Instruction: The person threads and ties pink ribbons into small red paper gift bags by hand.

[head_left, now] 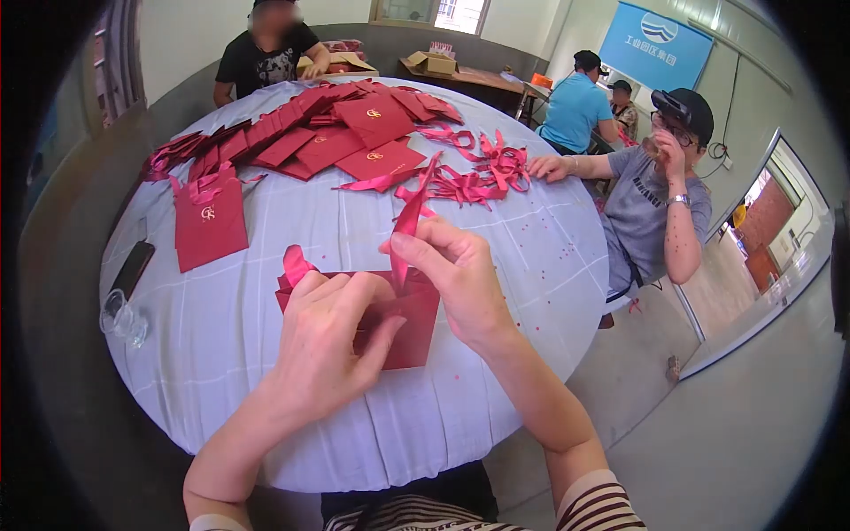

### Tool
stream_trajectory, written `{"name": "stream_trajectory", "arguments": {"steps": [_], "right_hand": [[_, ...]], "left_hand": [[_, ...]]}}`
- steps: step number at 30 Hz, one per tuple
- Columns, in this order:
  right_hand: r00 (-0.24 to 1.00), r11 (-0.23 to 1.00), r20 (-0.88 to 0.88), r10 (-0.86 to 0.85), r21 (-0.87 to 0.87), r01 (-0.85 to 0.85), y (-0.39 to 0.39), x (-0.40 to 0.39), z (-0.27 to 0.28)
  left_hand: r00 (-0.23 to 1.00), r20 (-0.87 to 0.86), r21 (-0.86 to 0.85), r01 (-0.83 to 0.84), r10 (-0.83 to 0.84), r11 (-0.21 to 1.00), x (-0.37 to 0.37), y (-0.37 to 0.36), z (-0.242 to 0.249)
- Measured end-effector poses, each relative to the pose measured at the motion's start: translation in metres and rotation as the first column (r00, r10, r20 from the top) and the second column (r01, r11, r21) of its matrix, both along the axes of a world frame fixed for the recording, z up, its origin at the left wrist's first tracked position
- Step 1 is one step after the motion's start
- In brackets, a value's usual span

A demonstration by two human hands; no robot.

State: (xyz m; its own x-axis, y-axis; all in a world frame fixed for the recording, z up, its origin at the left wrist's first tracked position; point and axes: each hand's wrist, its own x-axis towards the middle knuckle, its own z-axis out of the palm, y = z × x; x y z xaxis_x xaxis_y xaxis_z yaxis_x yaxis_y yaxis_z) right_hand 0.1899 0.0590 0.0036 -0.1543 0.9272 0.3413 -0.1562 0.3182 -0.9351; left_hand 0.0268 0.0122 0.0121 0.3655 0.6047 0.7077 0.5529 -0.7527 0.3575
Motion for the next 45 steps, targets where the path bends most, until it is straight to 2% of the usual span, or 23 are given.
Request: {"name": "stream_trajectory", "arguments": {"steps": [4,6,8,10,11,13,15,18,19,23,26,28,32,34,35,36,38,39,40,42,43,45], "right_hand": [[0.995,0.998,0.091,0.028,-0.066,-0.022,-0.005,0.005,0.004],[0.966,0.997,0.25,0.062,0.028,-0.071,-0.007,0.009,-0.002],[0.965,0.997,0.251,0.079,-0.018,-0.077,-0.013,0.01,0.002],[0.968,0.989,0.251,0.004,0.139,-0.04,-0.016,0.009,0.002],[0.968,0.99,0.25,0.004,0.138,-0.039,-0.016,0.008,-0.001],[0.977,0.984,0.196,-0.081,0.169,0.048,-0.014,0.004,-0.007],[0.981,0.982,0.16,-0.113,0.168,0.086,-0.013,0.001,-0.011],[0.979,0.966,0.062,-0.193,0.185,0.179,-0.013,-0.008,-0.014],[0.973,0.951,-0.005,-0.233,0.208,0.229,-0.014,-0.01,-0.013],[0.98,0.975,0.018,-0.196,0.107,0.193,-0.014,-0.009,-0.011],[0.991,0.99,-0.041,-0.13,0.054,0.132,-0.011,-0.005,-0.013],[0.994,0.993,-0.088,-0.071,-0.104,0.062,-0.008,-0.004,-0.014],[0.993,0.998,-0.113,-0.029,-0.06,0.023,-0.007,-0.005,-0.017],[0.983,0.981,0.049,-0.174,0.095,0.169,-0.007,-0.007,-0.018],[0.933,0.921,0.15,-0.328,0.27,0.281,-0.006,-0.006,-0.018],[0.936,0.921,0.145,-0.322,0.277,0.274,-0.008,-0.002,-0.016],[0.786,0.831,0.321,-0.528,0.389,0.399,-0.014,0.01,-0.012],[0.755,0.879,0.453,-0.474,0.298,0.373,-0.021,0.012,-0.005],[0.759,0.88,0.449,-0.471,0.301,0.368,-0.021,0.013,-0.007],[0.907,0.968,0.351,-0.235,0.164,0.188,-0.018,0.011,-0.014],[0.91,0.971,0.347,-0.225,0.16,0.178,-0.019,0.01,-0.013],[0.967,0.998,0.247,-0.06,0.045,0.05,-0.022,0.009,-0.007]], "left_hand": [[1.0,0.0,0.016,-0.009,0.009,1.0,0.002,-0.001,-0.001],[1.0,0.006,0.024,-0.021,0.021,0.999,0.002,0.0,-0.002],[1.0,0.016,0.018,-0.014,0.014,1.0,0.003,0.001,-0.004],[1.0,0.026,0.012,-0.009,0.009,1.0,0.003,0.001,-0.004],[1.0,0.016,0.006,-0.012,0.011,1.0,0.003,0.001,-0.004],[1.0,0.007,-0.001,-0.014,0.014,1.0,0.003,0.001,-0.004],[1.0,-0.017,0.074,-0.005,0.006,0.997,0.004,0.002,-0.004],[0.999,-0.008,0.06,-0.03,0.031,0.998,0.005,0.002,-0.005],[1.0,0.002,-0.013,-0.029,0.029,0.999,0.004,0.0,-0.005],[1.0,-0.003,0.049,-0.025,0.025,0.998,0.004,0.002,-0.005],[0.999,0.003,0.087,-0.042,0.042,0.995,0.006,0.003,-0.006],[0.999,0.012,0.064,-0.031,0.03,0.997,0.005,0.002,-0.005],[0.999,0.005,0.102,-0.036,0.036,0.994,0.006,0.004,-0.005],[1.0,-0.002,0.067,-0.031,0.032,0.997,0.004,0.002,-0.005],[1.0,0.015,0.092,-0.027,0.026,0.995,0.006,0.003,-0.005],[0.999,0.013,0.1,-0.035,0.034,0.994,0.005,0.004,-0.006],[0.999,0.006,0.096,-0.034,0.034,0.995,0.005,0.004,-0.005],[1.0,0.006,0.098,-0.031,0.03,0.995,0.005,0.004,-0.005],[0.999,0.004,0.102,-0.037,0.037,0.994,0.005,0.005,-0.005],[0.999,0.0,0.133,-0.035,0.036,0.99,0.004,0.006,-0.008],[0.999,-0.004,0.13,-0.045,0.046,0.99,0.005,0.005,-0.008],[1.0,-0.014,0.108,-0.017,0.019,0.994,0.005,0.004,-0.007]]}}
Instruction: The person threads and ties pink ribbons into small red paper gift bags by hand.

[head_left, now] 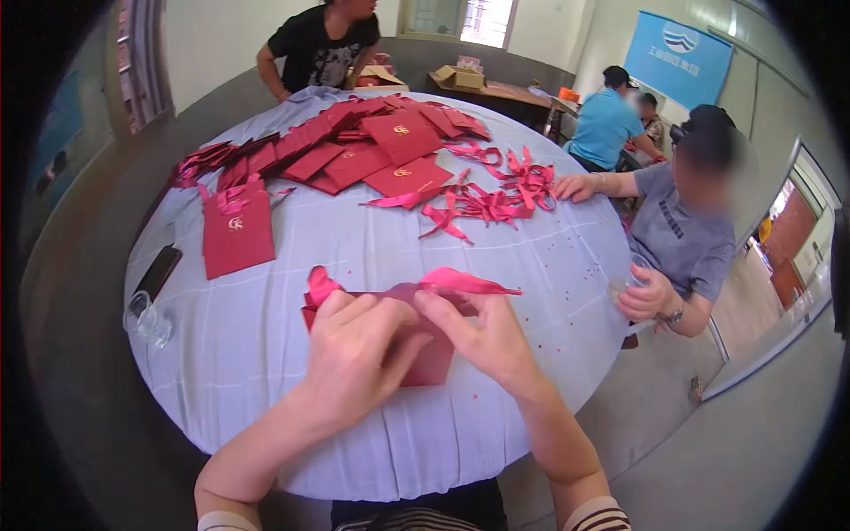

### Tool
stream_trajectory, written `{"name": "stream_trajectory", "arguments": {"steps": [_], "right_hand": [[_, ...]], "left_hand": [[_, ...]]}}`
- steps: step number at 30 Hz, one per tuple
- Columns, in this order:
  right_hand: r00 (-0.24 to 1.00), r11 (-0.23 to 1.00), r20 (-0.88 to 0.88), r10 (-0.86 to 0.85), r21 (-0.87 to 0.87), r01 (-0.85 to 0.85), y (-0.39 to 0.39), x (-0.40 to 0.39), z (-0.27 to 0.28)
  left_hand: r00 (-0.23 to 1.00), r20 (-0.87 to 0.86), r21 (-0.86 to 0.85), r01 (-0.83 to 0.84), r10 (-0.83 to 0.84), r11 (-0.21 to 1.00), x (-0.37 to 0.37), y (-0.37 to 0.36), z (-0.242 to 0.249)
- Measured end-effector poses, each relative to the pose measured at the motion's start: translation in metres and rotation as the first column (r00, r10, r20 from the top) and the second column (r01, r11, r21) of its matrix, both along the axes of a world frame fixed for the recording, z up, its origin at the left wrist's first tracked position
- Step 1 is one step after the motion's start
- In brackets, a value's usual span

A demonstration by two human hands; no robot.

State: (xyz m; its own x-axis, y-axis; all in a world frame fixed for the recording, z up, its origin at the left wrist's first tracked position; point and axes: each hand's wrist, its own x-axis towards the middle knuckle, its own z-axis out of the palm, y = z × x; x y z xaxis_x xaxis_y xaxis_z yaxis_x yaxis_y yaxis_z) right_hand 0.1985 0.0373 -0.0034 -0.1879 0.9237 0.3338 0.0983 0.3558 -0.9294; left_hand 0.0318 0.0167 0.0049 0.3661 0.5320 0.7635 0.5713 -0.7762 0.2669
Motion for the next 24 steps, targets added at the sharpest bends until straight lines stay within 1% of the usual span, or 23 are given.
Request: {"name": "stream_trajectory", "arguments": {"steps": [1,3,4,5,7,8,9,11,12,13,14,15,16,17,18,19,21,22,23,24], "right_hand": [[1.0,1.0,-0.004,0.026,0.001,-0.026,-0.001,0.0,0.003],[0.976,0.973,-0.17,0.134,-0.164,-0.162,-0.003,0.002,0.005],[0.953,0.957,-0.274,0.127,-0.217,-0.19,-0.001,0.001,0.0],[0.951,0.955,-0.278,0.139,-0.217,-0.203,0.001,-0.001,-0.003],[0.923,0.973,-0.374,0.093,-0.163,-0.164,0.003,-0.005,-0.008],[0.932,0.981,-0.36,0.054,-0.155,-0.116,0.001,-0.006,-0.006],[0.93,0.979,-0.363,0.057,-0.164,-0.124,0.001,-0.005,-0.006],[0.981,0.999,-0.192,-0.026,-0.047,0.017,0.003,-0.002,-0.006],[0.961,0.997,-0.277,-0.018,-0.073,-0.003,0.003,-0.003,-0.003],[0.958,0.997,-0.287,-0.015,-0.08,-0.008,0.004,-0.002,-0.003],[0.958,0.997,-0.286,-0.019,-0.081,-0.004,0.005,0.0,-0.004],[0.958,0.997,-0.285,-0.025,-0.08,0.002,0.006,0.001,-0.004],[0.956,0.997,-0.292,-0.026,-0.081,0.002,0.006,0.001,-0.004],[0.96,0.998,-0.278,-0.026,-0.063,0.009,0.006,0.001,-0.004],[0.965,0.999,-0.26,-0.027,-0.046,0.015,0.006,0.001,-0.004],[0.966,0.998,-0.256,-0.03,-0.056,0.016,0.006,0.004,-0.006],[0.969,0.998,-0.24,-0.058,-0.032,0.052,0.007,0.003,-0.007],[0.968,0.998,-0.243,-0.06,-0.03,0.054,0.007,0.002,-0.007],[0.97,0.998,-0.232,-0.068,-0.032,0.062,0.008,0.001,-0.008],[0.973,0.997,-0.219,-0.079,-0.035,0.073,0.007,0.001,-0.009]], "left_hand": [[1.0,-0.004,0.001,-0.026,0.026,1.0,0.0,0.0,-0.001],[1.0,0.003,0.044,0.001,-0.001,0.999,0.001,0.002,-0.005],[1.0,-0.011,0.06,-0.005,0.005,0.998,0.002,0.001,-0.005],[1.0,-0.015,0.058,-0.016,0.017,0.998,0.0,0.001,-0.004],[0.996,-0.085,0.056,0.008,-0.003,0.998,-0.002,0.002,-0.001],[0.999,-0.045,0.124,0.014,-0.008,0.992,-0.002,0.003,0.006],[0.999,-0.047,0.115,0.007,-0.002,0.993,-0.007,0.004,0.015],[0.977,0.077,0.258,-0.214,0.201,0.942,-0.028,0.005,0.03],[0.953,0.079,0.181,-0.302,0.292,0.936,-0.038,0.004,0.034],[0.923,0.074,0.108,-0.385,0.378,0.917,-0.046,0.003,0.037],[0.889,0.048,-0.042,-0.454,0.455,0.89,-0.049,0.0,0.037],[0.889,0.039,-0.04,-0.454,0.455,0.89,-0.051,0.002,0.031],[0.913,0.014,-0.204,-0.397,0.408,0.895,-0.053,0.006,0.023],[0.934,0.0,-0.366,-0.333,0.358,0.869,-0.054,0.008,0.018],[0.949,0.031,-0.527,-0.251,0.313,0.812,-0.053,0.009,0.016],[0.949,0.032,-0.536,-0.248,0.313,0.807,-0.047,0.011,0.016],[0.952,0.124,-0.612,-0.15,0.281,0.776,-0.041,0.015,0.02],[0.953,0.122,-0.611,-0.149,0.279,0.777,-0.041,0.016,0.019],[0.963,0.13,-0.463,-0.153,0.237,0.873,-0.04,0.017,0.017],[0.972,0.132,-0.302,-0.146,0.192,0.942,-0.038,0.018,0.015]]}}
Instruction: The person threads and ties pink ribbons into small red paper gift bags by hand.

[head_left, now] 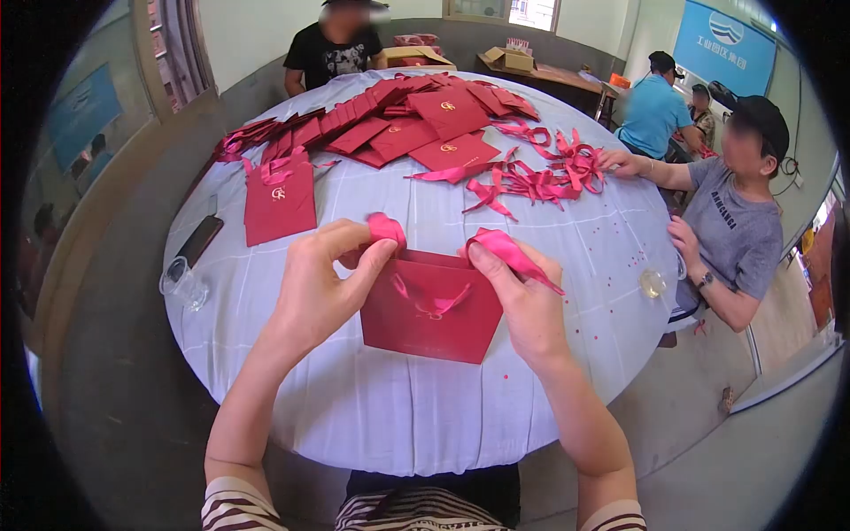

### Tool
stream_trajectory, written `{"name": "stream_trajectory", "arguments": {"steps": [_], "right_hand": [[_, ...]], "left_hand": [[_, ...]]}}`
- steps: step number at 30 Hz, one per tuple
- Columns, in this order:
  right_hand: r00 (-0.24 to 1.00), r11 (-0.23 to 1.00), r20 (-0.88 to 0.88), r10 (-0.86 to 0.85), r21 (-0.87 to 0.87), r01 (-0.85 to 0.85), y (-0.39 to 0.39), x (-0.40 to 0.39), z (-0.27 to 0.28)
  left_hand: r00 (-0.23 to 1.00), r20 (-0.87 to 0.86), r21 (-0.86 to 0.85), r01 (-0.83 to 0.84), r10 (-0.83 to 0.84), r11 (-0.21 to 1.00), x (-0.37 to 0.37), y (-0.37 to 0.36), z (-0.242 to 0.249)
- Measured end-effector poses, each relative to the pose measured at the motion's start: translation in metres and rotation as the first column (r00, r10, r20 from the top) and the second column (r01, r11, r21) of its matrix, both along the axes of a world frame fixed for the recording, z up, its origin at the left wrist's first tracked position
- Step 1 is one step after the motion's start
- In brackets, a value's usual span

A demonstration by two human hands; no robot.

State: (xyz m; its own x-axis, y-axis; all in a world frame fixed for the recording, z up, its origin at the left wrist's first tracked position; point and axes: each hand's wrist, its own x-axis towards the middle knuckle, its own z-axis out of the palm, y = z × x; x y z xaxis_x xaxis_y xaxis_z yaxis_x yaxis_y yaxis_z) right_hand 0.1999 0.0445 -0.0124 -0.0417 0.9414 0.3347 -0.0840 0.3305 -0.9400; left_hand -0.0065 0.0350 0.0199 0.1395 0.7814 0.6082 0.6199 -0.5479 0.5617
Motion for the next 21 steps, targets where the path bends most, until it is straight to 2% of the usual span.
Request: {"name": "stream_trajectory", "arguments": {"steps": [3,7,9,10,11,14,15,17,19,21], "right_hand": [[0.994,0.996,0.098,-0.05,0.078,0.042,-0.004,-0.001,0.003],[0.998,0.998,0.062,-0.014,0.064,0.01,-0.003,-0.001,0.0],[0.995,0.996,0.087,-0.042,0.084,0.035,-0.003,-0.001,0.001],[0.995,0.996,0.086,-0.044,0.086,0.037,-0.002,-0.001,0.001],[0.996,0.995,0.077,-0.041,0.092,0.034,-0.001,-0.002,0.0],[0.995,0.993,0.089,-0.042,0.114,0.032,-0.004,-0.001,0.002],[0.994,0.991,0.107,-0.033,0.132,0.019,-0.005,-0.001,0.003],[0.993,0.987,0.112,-0.033,0.16,0.014,-0.004,-0.002,-0.002],[0.989,0.979,0.127,-0.071,0.201,0.045,0.0,-0.002,-0.006],[0.99,0.947,0.132,-0.041,0.321,-0.004,-0.001,-0.006,-0.014]], "left_hand": [[1.0,0.01,0.053,-0.03,0.029,0.998,0.003,0.001,0.001],[0.997,0.03,0.14,-0.07,0.067,0.988,0.008,0.0,-0.003],[0.962,-0.186,0.307,-0.136,0.2,0.942,0.009,-0.004,-0.003],[0.957,-0.188,0.383,-0.135,0.221,0.914,0.01,-0.001,-0.006],[0.957,-0.19,0.385,-0.132,0.219,0.913,0.009,-0.002,-0.004],[0.858,-0.374,0.589,-0.073,0.352,0.805,0.007,-0.005,0.009],[0.861,-0.373,0.59,-0.068,0.346,0.805,0.008,-0.004,0.011],[0.919,-0.342,0.614,0.062,0.195,0.787,0.01,-0.001,0.015],[0.93,-0.34,0.621,0.113,0.137,0.776,0.01,0.001,0.015],[0.98,-0.197,0.345,0.054,0.016,0.937,0.009,-0.002,0.005]]}}
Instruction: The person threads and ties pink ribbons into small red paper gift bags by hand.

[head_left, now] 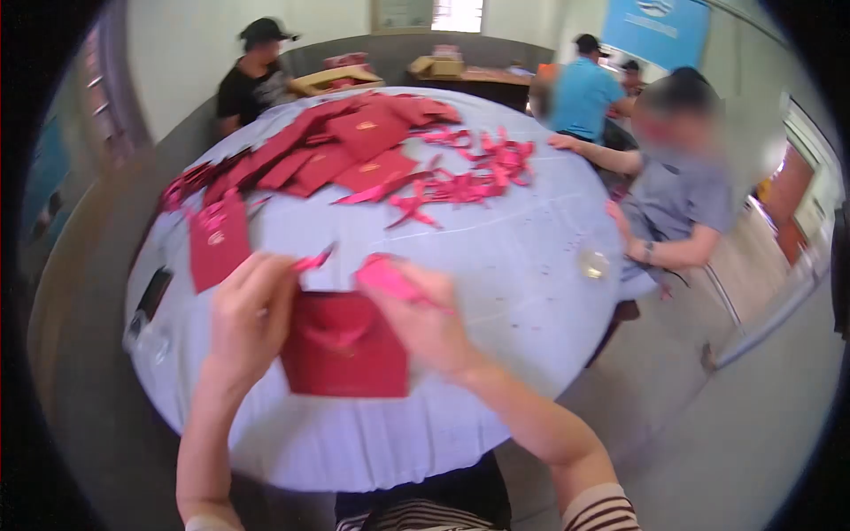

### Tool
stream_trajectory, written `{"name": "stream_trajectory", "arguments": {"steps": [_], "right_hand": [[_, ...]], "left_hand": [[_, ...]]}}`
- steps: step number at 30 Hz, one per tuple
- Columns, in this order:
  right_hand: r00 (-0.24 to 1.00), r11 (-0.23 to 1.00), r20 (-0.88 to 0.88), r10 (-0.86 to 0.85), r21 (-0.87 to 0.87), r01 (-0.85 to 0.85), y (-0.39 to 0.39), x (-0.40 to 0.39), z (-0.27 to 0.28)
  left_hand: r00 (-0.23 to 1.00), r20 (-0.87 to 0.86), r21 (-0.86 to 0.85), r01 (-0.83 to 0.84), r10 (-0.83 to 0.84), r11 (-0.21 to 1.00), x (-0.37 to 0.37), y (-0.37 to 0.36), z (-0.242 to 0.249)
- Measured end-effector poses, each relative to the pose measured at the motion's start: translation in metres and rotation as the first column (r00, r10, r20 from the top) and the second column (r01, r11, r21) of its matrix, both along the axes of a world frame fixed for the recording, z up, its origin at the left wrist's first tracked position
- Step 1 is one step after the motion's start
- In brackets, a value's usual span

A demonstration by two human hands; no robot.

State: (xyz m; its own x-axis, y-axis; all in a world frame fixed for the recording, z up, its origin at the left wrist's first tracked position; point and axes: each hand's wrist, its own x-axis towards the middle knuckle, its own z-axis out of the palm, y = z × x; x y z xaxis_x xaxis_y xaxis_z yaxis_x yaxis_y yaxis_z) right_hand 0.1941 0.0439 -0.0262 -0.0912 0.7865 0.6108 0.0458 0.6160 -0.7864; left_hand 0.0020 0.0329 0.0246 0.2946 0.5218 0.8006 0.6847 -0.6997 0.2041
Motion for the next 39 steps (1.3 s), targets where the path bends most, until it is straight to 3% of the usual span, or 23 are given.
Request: {"name": "stream_trajectory", "arguments": {"steps": [2,4,7,9,11,12,13,16,20,23,25,26,28,29,31,32,34,39], "right_hand": [[0.996,0.993,-0.006,-0.088,0.077,0.088,-0.001,-0.008,-0.003],[0.999,0.994,-0.02,-0.039,0.1,0.041,0.002,-0.005,-0.006],[0.998,0.991,-0.015,-0.059,0.12,0.061,0.002,-0.004,-0.003],[0.999,0.992,-0.004,-0.048,0.114,0.048,0.003,-0.007,-0.009],[0.997,0.989,0.02,-0.07,0.128,0.067,-0.002,-0.013,-0.011],[0.997,0.989,0.024,-0.073,0.133,0.069,-0.005,-0.014,-0.011],[0.997,0.989,0.042,-0.057,0.142,0.05,-0.004,-0.014,-0.014],[0.974,0.965,0.139,-0.181,0.216,0.149,-0.004,-0.019,-0.016],[0.964,0.969,0.183,-0.193,0.19,0.158,-0.004,-0.024,-0.021],[0.966,0.98,0.192,-0.172,0.137,0.147,-0.004,-0.025,-0.025],[0.978,0.982,0.196,-0.071,-0.156,0.102,0.001,-0.024,-0.032],[0.977,0.983,0.196,-0.08,-0.146,0.11,0.008,-0.024,-0.038],[0.989,0.944,0.142,0.05,-0.331,0.0,0.016,-0.023,-0.049],[0.988,0.941,0.15,0.048,-0.339,0.006,0.016,-0.022,-0.049],[0.99,0.819,-0.02,0.138,-0.559,-0.125,0.019,-0.02,-0.044],[0.991,0.817,-0.014,0.131,-0.565,-0.116,0.02,-0.018,-0.046],[0.983,0.757,-0.001,0.183,-0.638,-0.142,0.025,-0.014,-0.049],[0.974,0.593,-0.099,0.202,-0.78,-0.202,0.023,-0.013,-0.037]], "left_hand": [[0.99,0.106,-0.101,-0.078,0.089,0.992,0.003,-0.005,-0.006],[0.987,0.089,-0.219,-0.112,0.134,0.969,0.005,-0.003,-0.006],[0.99,0.032,-0.111,-0.135,0.139,0.985,0.006,0.007,-0.012],[0.979,0.072,-0.141,-0.181,0.193,0.973,0.007,0.009,-0.014],[0.954,0.141,-0.277,-0.217,0.263,0.936,0.003,0.013,-0.015],[0.93,0.182,-0.434,-0.215,0.318,0.875,0.001,0.017,-0.017],[0.925,0.138,-0.439,-0.262,0.353,0.859,0.002,0.023,-0.02],[0.955,0.133,-0.542,-0.153,0.264,0.826,-0.021,0.052,-0.044],[0.958,0.121,-0.666,-0.116,0.26,0.737,-0.027,0.054,-0.057],[0.946,0.156,-0.637,-0.123,0.284,0.761,-0.027,0.048,-0.065],[0.944,0.162,-0.631,-0.125,0.288,0.766,-0.03,0.044,-0.069],[0.941,0.162,-0.645,-0.126,0.296,0.754,-0.032,0.042,-0.072],[0.94,0.202,-0.692,-0.06,0.274,0.72,-0.036,0.04,-0.08],[0.911,0.304,-0.765,0.059,0.278,0.641,-0.039,0.038,-0.085],[0.789,0.523,-0.824,0.372,0.322,0.427,-0.042,0.028,-0.084],[0.788,0.526,-0.824,0.38,0.32,0.42,-0.039,0.02,-0.076],[0.694,0.528,-0.843,0.498,0.49,0.203,-0.035,0.005,-0.06],[0.639,0.669,-0.727,0.669,0.379,0.156,-0.035,-0.016,-0.058]]}}
